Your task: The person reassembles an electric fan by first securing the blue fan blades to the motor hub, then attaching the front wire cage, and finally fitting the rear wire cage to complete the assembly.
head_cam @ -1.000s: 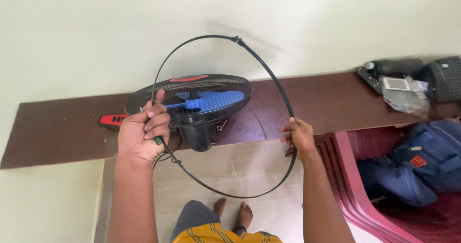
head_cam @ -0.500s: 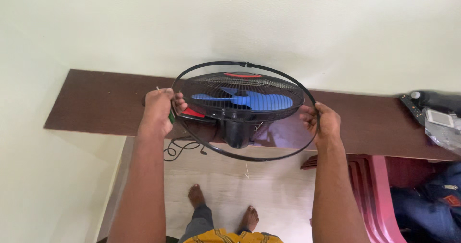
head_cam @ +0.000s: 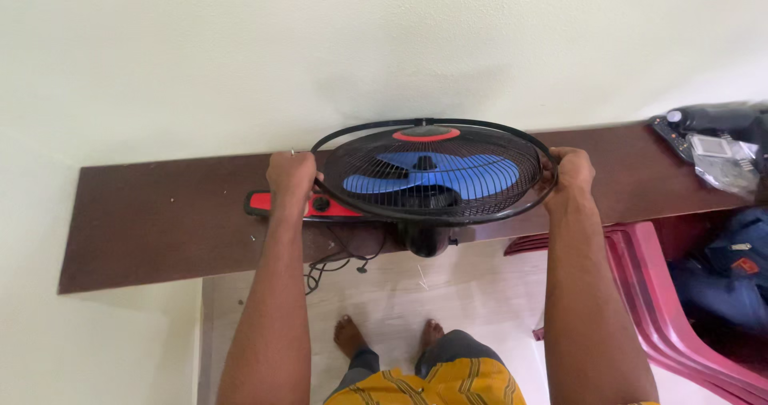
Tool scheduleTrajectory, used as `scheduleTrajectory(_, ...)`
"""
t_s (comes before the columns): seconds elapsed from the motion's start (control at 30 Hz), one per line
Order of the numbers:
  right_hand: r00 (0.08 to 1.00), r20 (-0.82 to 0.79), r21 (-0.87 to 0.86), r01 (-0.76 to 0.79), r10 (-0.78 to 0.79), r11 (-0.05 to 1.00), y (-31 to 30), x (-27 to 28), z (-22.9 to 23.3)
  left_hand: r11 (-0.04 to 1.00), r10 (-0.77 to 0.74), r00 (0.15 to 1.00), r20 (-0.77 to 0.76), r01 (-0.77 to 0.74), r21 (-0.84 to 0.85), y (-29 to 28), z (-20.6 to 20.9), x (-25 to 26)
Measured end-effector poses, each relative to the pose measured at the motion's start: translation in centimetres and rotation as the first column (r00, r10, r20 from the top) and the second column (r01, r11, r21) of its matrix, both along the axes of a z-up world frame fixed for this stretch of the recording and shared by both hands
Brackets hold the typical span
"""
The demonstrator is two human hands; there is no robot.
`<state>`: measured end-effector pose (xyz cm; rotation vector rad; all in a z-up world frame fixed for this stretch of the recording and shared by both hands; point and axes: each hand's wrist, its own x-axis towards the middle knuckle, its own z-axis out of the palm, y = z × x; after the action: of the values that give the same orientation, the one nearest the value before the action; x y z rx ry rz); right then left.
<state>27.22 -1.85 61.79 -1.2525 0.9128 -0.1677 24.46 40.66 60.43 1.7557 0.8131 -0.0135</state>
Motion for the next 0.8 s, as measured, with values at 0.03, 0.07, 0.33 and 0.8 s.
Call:
scheduleTrajectory(0.03,0.998,0.05,0.039,0.021,-0.023,0.999,0.0,0.2,-0.2,1.0,0.004,1.0,-0.013,-0.004,0.004,0.1,-0.5,0.3)
scheduleTrajectory(0.07,0.994,0.1,0.078,0.041,-0.048,0.996,-0.2,0.5,-0.5,1.0,0.008,1.0,-0.025,-0.008,0.008,0.3,-0.9,0.6)
scheduleTrajectory(0.33,0.982,0.095,0.079,0.155,-0.162,0.985,-2.5,3.0,-4.4,0.992,-0.019,0.986,-0.169,0.039,0.117,0.5,-3.0,1.7)
scheduleTrajectory(0.8,0.941,-0.048,0.09,-0.331,0.336,0.939,-5.1,6.4,-8.4,0.971,0.075,0.971,-0.226,-0.123,-0.206,0.1,-7.7,0.8)
